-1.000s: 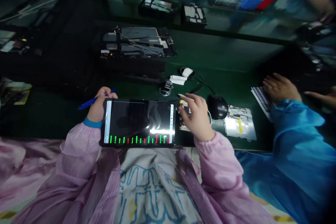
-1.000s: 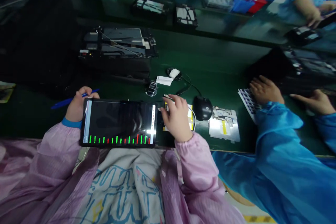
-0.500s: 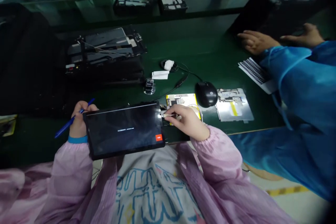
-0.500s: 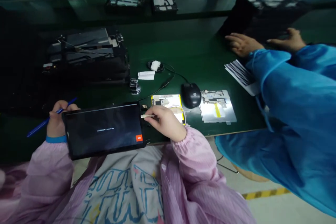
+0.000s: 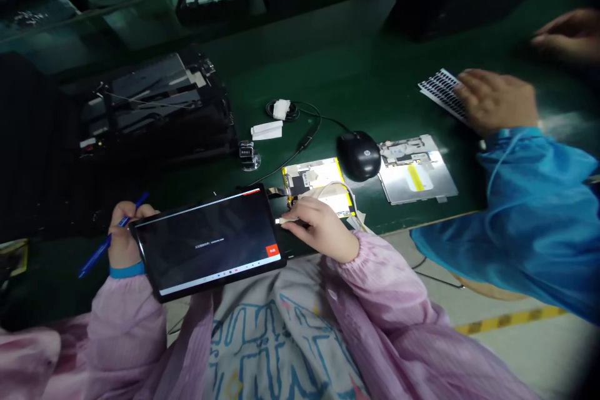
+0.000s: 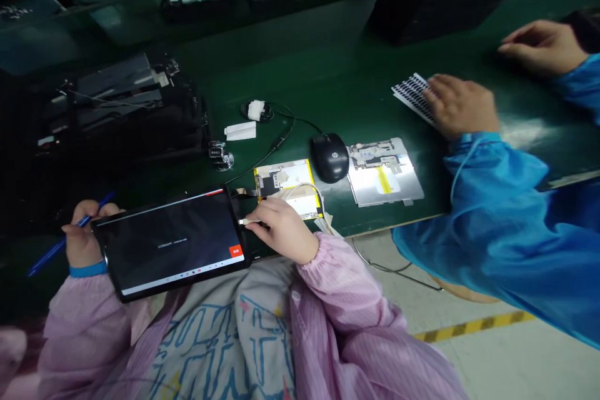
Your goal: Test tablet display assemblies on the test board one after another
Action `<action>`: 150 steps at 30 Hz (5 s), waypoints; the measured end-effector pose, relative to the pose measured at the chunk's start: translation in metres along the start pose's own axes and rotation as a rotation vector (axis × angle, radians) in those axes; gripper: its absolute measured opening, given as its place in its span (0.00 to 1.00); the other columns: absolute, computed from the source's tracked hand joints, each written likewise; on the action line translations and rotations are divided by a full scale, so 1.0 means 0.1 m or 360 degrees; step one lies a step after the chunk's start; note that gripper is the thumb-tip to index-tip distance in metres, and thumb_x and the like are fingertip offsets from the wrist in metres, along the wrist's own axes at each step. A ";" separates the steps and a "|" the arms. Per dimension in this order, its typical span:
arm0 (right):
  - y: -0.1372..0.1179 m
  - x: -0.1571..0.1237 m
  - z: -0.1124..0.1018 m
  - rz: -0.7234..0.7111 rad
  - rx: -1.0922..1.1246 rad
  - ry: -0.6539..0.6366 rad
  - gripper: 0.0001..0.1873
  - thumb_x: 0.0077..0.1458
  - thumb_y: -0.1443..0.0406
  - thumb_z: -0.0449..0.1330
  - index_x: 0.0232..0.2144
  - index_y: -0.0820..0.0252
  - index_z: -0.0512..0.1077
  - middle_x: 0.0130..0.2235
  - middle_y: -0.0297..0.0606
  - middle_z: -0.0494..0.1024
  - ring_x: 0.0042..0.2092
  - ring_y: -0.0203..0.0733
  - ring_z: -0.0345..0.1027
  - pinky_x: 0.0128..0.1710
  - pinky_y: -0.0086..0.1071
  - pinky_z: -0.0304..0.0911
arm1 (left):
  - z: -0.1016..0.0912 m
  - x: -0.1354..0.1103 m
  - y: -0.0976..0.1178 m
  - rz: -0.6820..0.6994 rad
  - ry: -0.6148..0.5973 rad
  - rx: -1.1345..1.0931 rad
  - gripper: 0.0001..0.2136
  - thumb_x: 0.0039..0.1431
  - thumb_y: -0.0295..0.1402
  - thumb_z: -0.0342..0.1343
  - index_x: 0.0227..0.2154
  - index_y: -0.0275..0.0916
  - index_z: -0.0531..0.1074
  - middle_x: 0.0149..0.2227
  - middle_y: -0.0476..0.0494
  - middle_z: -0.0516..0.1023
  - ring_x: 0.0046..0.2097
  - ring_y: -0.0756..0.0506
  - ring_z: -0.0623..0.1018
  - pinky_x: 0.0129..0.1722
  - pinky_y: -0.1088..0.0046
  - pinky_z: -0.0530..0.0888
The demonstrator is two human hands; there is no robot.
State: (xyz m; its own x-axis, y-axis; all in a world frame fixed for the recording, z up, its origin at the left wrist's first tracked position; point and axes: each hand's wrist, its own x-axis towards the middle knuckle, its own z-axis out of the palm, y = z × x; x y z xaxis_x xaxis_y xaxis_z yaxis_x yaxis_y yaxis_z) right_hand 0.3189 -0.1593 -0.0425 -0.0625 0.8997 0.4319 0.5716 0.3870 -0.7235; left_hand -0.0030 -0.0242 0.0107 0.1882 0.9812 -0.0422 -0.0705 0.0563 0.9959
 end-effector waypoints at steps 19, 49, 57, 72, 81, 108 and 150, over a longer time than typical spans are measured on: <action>0.07 0.12 0.06 -0.0386 0.0041 -0.0142 0.04 0.59 0.68 0.58 0.32 0.61 0.72 0.27 0.38 0.74 0.31 0.37 0.66 0.30 0.31 0.65 | -0.08 -0.08 -0.11 0.0085 -0.0099 -0.0149 0.24 0.46 0.50 0.65 0.31 0.40 0.58 0.26 0.50 0.67 0.27 0.50 0.69 0.25 0.76 0.68; -0.13 0.05 0.04 -0.0617 -0.0200 -0.0314 0.02 0.57 0.67 0.58 0.35 0.55 0.68 0.31 0.38 0.75 0.32 0.43 0.70 0.30 0.40 0.69 | -0.22 -0.30 -0.30 0.0070 -0.0184 -0.0295 0.29 0.44 0.57 0.62 0.31 0.38 0.56 0.25 0.54 0.66 0.21 0.56 0.63 0.22 0.80 0.58; -0.09 0.09 0.03 -0.0566 -0.0165 -0.0369 0.02 0.58 0.70 0.57 0.35 0.60 0.67 0.33 0.38 0.74 0.35 0.39 0.69 0.35 0.34 0.69 | -0.22 -0.22 -0.27 0.0100 -0.0180 -0.0219 0.29 0.45 0.58 0.61 0.30 0.38 0.55 0.24 0.53 0.66 0.21 0.55 0.64 0.21 0.79 0.59; -0.12 0.25 0.03 -0.0566 -0.0209 -0.0528 0.05 0.64 0.68 0.48 0.35 0.59 0.62 0.31 0.39 0.72 0.31 0.39 0.71 0.28 0.31 0.69 | -0.29 -0.20 -0.31 0.0132 -0.0229 -0.0296 0.24 0.52 0.54 0.58 0.32 0.39 0.56 0.25 0.51 0.66 0.23 0.53 0.65 0.21 0.80 0.62; 0.01 0.16 0.03 -0.0801 -0.0300 -0.0368 0.06 0.63 0.68 0.48 0.39 0.58 0.64 0.30 0.38 0.76 0.30 0.40 0.73 0.28 0.32 0.70 | -0.27 -0.15 -0.28 0.0102 -0.0272 -0.0282 0.27 0.48 0.56 0.59 0.31 0.38 0.56 0.25 0.52 0.66 0.22 0.54 0.65 0.19 0.81 0.63; 0.16 0.26 0.04 -0.0851 -0.0174 -0.0416 0.09 0.66 0.64 0.47 0.42 0.61 0.65 0.27 0.37 0.76 0.26 0.36 0.70 0.26 0.29 0.65 | -0.25 0.05 -0.14 0.0071 -0.0195 -0.0132 0.28 0.41 0.60 0.62 0.29 0.40 0.61 0.23 0.50 0.69 0.23 0.51 0.68 0.18 0.78 0.68; 0.01 0.45 -0.22 0.0075 0.0248 -0.0306 0.18 0.59 0.53 0.57 0.31 0.63 0.72 0.25 0.36 0.74 0.26 0.32 0.66 0.26 0.25 0.60 | -0.28 0.08 -0.14 0.0134 -0.0398 -0.0295 0.25 0.48 0.55 0.60 0.31 0.39 0.60 0.24 0.50 0.67 0.23 0.51 0.68 0.22 0.75 0.71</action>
State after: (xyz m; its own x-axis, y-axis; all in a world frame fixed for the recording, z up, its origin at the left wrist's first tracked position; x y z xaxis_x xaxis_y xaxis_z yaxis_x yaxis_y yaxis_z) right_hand 0.3348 -0.1233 -0.0121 -0.2017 0.9337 0.2960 0.4453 0.3566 -0.8213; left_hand -0.0276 -0.0121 -0.0059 0.4075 0.9093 0.0839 -0.2691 0.0318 0.9626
